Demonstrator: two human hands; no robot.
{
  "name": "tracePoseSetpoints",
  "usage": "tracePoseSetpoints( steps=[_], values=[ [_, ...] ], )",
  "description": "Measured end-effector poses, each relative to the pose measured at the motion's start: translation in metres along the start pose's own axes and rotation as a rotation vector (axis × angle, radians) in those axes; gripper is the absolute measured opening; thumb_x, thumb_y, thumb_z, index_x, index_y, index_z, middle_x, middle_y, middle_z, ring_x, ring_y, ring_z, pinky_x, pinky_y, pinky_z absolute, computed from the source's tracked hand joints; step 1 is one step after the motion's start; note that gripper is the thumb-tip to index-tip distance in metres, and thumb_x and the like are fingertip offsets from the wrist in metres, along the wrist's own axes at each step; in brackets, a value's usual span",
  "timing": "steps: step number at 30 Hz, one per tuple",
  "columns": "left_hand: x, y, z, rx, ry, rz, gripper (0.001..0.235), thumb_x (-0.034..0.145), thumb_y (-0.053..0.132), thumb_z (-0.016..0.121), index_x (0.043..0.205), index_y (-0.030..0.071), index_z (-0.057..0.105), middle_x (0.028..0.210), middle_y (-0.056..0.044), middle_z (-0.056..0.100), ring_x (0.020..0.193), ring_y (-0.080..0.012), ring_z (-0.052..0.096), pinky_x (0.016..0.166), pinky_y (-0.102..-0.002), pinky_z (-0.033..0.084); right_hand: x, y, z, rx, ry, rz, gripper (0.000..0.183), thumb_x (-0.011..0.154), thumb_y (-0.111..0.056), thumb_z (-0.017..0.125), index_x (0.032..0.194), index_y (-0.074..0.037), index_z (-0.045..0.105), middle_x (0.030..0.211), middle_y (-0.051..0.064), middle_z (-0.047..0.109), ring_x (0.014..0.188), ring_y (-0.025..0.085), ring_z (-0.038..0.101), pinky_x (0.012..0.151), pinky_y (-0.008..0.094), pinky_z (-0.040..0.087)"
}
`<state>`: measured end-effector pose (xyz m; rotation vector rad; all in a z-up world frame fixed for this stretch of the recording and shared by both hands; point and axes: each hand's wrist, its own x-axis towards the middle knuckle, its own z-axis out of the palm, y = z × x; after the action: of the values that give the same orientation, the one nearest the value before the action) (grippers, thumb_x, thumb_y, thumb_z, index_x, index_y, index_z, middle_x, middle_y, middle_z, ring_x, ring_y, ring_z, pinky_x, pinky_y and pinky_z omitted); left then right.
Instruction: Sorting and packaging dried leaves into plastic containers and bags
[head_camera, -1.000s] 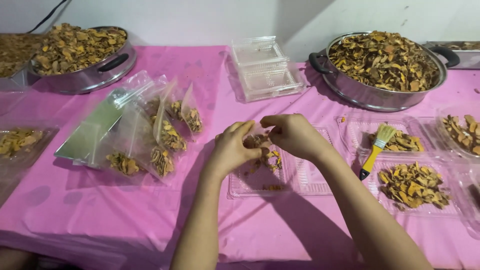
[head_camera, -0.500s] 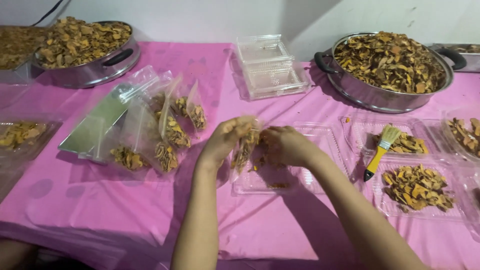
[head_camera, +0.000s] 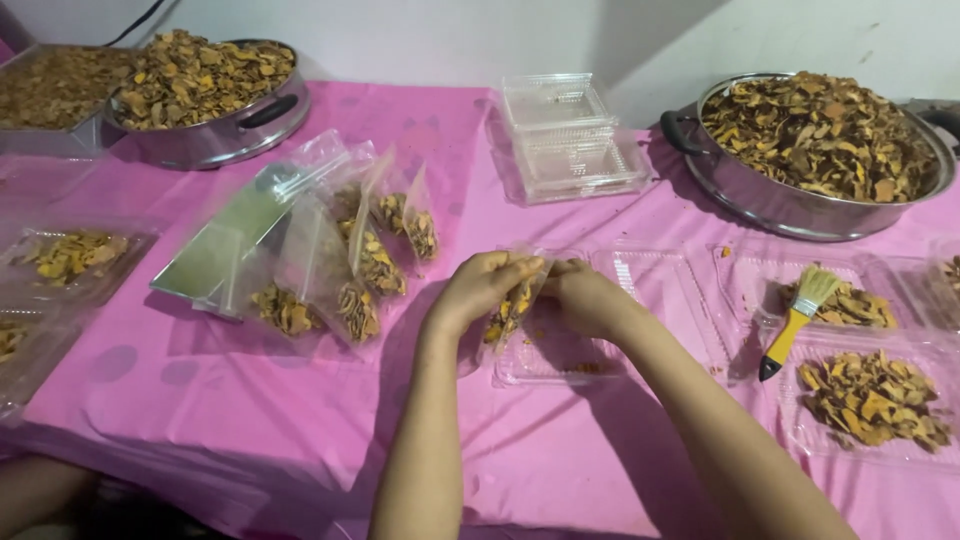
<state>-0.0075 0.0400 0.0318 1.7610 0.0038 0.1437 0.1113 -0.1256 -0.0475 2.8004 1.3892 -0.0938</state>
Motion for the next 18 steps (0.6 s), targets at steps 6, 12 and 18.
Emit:
tracePoseSetpoints(
  steps=[6,12,18],
  values=[
    [0.002,-0.005,0.001,-0.05,-0.035,0.016,0.041,0.081,0.045,0.073,0.091,0.006,0.076,0.058,-0.007,0.065,0.062,-0.0156,0.063,0.055,-0.024,0.045,-0.016,0.021,0.01,0.121,0.32,0.004,0.026,0.083,-0.022,0.068,0.106,-0.019,0.078,0.114,0.005,0.071,0.107,0.034,0.071,0.088,0.046,0.062],
    [-0.011,0.008,0.008,0.061,0.035,0.124,0.086,0.063,0.042,0.09,0.136,0.007,0.062,0.127,-0.019,0.067,0.118,-0.0362,0.066,0.1,-0.045,0.052,-0.052,0.014,-0.065,0.606,0.583,0.21,0.024,0.08,-0.014,0.075,0.103,-0.018,0.081,0.11,0.007,0.078,0.111,0.033,0.071,0.092,0.047,0.056],
    [0.006,-0.018,0.03,0.688,0.172,0.392,0.092,0.06,0.056,0.086,0.136,0.011,0.061,0.125,-0.008,0.065,0.112,-0.0277,0.066,0.098,-0.044,0.054,-0.069,-0.008,-0.098,0.745,0.552,0.237,0.025,0.08,-0.013,0.076,0.103,-0.021,0.081,0.106,0.003,0.08,0.106,0.027,0.074,0.094,0.042,0.055]
  ],
)
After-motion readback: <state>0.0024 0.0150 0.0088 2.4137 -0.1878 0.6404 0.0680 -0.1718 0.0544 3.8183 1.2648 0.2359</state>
